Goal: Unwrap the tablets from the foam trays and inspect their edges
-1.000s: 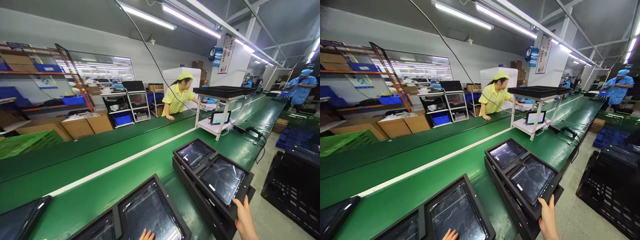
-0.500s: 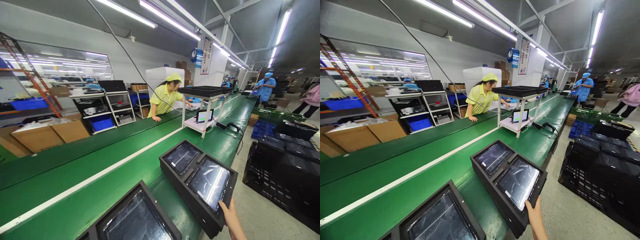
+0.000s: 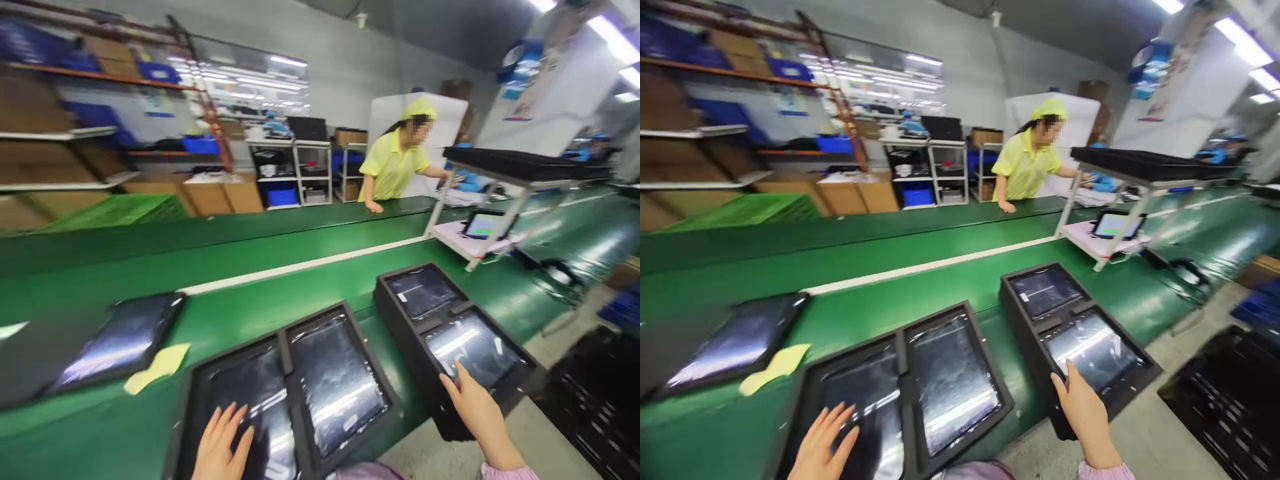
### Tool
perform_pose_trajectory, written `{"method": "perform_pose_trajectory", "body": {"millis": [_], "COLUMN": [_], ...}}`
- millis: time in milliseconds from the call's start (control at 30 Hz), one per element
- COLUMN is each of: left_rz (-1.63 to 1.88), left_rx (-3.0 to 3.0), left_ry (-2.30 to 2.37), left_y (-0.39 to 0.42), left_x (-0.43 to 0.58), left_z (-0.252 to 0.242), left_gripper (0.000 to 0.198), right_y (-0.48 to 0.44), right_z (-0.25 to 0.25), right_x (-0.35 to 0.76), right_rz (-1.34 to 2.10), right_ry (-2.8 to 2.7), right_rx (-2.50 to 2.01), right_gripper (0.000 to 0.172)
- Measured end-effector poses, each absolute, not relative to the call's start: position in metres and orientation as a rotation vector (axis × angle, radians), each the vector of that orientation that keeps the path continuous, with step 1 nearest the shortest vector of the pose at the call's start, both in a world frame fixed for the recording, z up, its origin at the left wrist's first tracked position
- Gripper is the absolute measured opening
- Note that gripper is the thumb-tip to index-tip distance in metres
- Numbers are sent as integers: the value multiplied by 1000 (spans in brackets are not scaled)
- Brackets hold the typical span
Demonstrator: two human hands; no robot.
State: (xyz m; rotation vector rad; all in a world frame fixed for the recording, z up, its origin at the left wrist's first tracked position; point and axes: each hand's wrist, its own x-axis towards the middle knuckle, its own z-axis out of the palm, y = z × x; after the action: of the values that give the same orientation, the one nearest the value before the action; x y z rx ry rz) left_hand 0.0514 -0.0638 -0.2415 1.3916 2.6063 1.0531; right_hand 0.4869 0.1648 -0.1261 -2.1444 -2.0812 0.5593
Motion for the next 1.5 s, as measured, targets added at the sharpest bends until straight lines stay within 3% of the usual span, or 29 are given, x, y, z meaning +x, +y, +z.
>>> {"method": "perform_pose_trajectory", "body": {"millis": [233, 367, 533, 733, 933, 1167, 1300, 1400, 1500], "left_rz": [884, 925, 979, 1024, 970, 956, 787, 779, 990], "left_rx": [994, 947, 831, 693, 691, 747, 711, 706, 1133], "left_ry": [2809, 2661, 2569, 2500, 2487, 2490, 2597, 2700, 2593], "left_y": [-134, -157, -156, -121, -99, -103, -100, -102, -113], "left_x": [61, 65, 60, 39, 22, 20, 22, 25, 26], "left_z": [-245, -246, -236, -229, -227, -226, -220, -215, -214], "left_gripper": [59, 59, 63, 75, 83, 82, 84, 82, 38], "right_y": [154, 144, 149, 151, 146, 150, 130, 93, 62], "right_z": [-138, -134, -159, -189, -185, -186, -166, -139, -115], "right_x": [327, 223, 130, 109, 110, 102, 115, 150, 193], "right_rz": [775, 616, 458, 458, 425, 418, 387, 759, 1540], "right_ry": [-2608, -2710, -2799, -2797, -2781, -2762, -2828, -3098, -2953], "right_rx": [-1143, -699, -763, -920, -971, -929, -754, -285, 352], "right_gripper": [43, 27, 23, 19, 25, 9, 14, 17, 9]}}
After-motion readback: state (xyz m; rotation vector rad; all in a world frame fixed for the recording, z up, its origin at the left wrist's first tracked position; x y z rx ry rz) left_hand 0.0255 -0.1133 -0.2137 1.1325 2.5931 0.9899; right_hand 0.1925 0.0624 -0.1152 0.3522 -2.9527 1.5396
